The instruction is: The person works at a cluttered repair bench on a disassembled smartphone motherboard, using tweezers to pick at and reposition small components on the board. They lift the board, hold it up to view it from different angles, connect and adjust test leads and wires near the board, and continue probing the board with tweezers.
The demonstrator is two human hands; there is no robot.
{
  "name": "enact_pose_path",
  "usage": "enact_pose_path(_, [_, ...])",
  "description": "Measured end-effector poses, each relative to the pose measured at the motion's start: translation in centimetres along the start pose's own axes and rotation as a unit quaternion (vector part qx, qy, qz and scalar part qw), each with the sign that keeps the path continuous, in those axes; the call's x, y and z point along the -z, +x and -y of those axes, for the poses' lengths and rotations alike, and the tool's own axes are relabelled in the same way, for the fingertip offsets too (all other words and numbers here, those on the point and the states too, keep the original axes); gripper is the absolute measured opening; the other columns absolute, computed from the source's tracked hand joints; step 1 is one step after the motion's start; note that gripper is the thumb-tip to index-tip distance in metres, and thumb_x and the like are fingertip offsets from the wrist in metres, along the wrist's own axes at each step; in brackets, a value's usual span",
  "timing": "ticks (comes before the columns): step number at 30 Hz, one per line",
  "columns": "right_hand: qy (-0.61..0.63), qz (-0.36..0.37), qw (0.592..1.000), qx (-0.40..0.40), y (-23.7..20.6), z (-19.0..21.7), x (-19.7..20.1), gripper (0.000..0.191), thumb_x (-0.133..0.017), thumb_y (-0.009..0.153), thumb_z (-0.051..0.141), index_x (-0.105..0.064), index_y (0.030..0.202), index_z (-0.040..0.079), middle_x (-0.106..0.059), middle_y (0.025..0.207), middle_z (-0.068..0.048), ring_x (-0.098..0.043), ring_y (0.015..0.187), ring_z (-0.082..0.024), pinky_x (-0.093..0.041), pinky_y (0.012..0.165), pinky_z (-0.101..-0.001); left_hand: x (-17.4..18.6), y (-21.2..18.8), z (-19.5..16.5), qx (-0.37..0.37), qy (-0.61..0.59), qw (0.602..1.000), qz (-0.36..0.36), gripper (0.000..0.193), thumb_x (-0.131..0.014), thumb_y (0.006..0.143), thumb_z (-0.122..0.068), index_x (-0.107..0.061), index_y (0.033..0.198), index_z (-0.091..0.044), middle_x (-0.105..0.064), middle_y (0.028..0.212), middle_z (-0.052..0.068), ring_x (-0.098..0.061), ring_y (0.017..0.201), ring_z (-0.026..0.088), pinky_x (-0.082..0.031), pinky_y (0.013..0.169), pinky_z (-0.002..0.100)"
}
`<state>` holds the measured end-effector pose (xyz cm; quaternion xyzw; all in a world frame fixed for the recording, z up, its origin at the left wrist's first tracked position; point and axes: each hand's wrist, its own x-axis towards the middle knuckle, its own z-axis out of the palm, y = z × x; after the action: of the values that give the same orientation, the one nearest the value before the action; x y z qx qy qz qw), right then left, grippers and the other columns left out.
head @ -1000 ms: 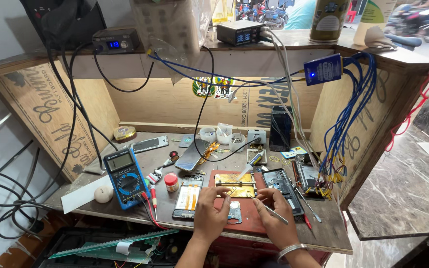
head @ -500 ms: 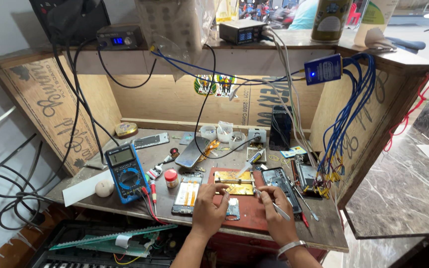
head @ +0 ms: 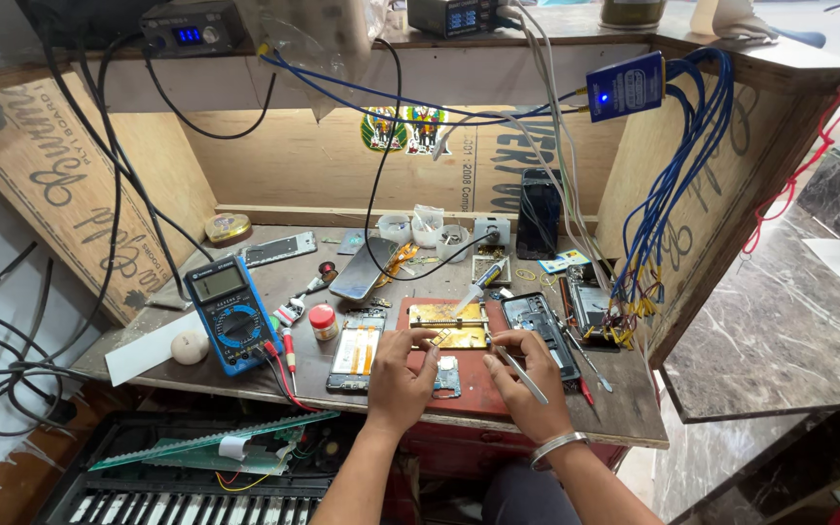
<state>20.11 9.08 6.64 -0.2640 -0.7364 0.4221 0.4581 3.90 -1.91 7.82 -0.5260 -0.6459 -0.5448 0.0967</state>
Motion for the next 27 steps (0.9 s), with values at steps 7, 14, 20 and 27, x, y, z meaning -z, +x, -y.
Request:
enact_pose_path(7, [-0.012, -0.011, 0.999, 0.043, -0.06, -0.35, 0.07, 0.017, -0.066, 0.086, 0.003, -0.066, 0.103, 0.004, -0.066, 0.099, -0.007, -0.069, 0.085, -0.018, -0.056, 0.077, -0.0300, -0.20, -0.03, 0.09, 0.011, -0.001, 1.000, 0.005, 0.017, -0.068, 0.090, -0.014, -0.071, 0.106, -0.010, -0.071, 0.090, 0.003, -0.062, 0.098, 0.024, -0.058, 0.067, 0.034])
enact_pose_path(14, [-0.025, -0.021, 0.997, 0.064, -0.36, -0.53, 0.19, 0.016, -0.063, 0.088, 0.001, -0.067, 0.103, 0.005, -0.064, 0.098, -0.008, -0.067, 0.085, -0.020, -0.054, 0.077, -0.0315, -0.32, -0.25, -0.10, 0.031, -0.012, 0.999, 0.011, 0.018, -0.068, 0.090, -0.014, -0.071, 0.107, -0.009, -0.071, 0.091, 0.004, -0.062, 0.097, 0.023, -0.059, 0.062, 0.031])
enact_pose_path(20, [-0.016, -0.017, 0.997, 0.075, -0.43, -0.76, 0.23, 0.016, -0.062, 0.088, -0.001, -0.066, 0.103, 0.004, -0.064, 0.100, -0.009, -0.067, 0.087, -0.020, -0.055, 0.080, -0.0311, -0.50, -0.45, 0.06, 0.012, 0.005, 1.000, 0.002, 0.017, -0.070, 0.091, -0.015, -0.071, 0.107, -0.010, -0.071, 0.090, 0.003, -0.063, 0.095, 0.023, -0.055, 0.073, 0.035])
enact_pose_path(27, [-0.011, -0.005, 0.998, 0.060, -0.45, -0.65, 0.29, 0.017, -0.061, 0.088, -0.002, -0.066, 0.104, 0.003, -0.064, 0.103, -0.009, -0.068, 0.090, -0.020, -0.055, 0.082, -0.0309, -0.60, -0.53, 0.17, 0.000, 0.006, 1.000, -0.004, 0.017, -0.070, 0.090, -0.015, -0.071, 0.107, -0.011, -0.072, 0.090, 0.002, -0.063, 0.096, 0.024, -0.053, 0.082, 0.038])
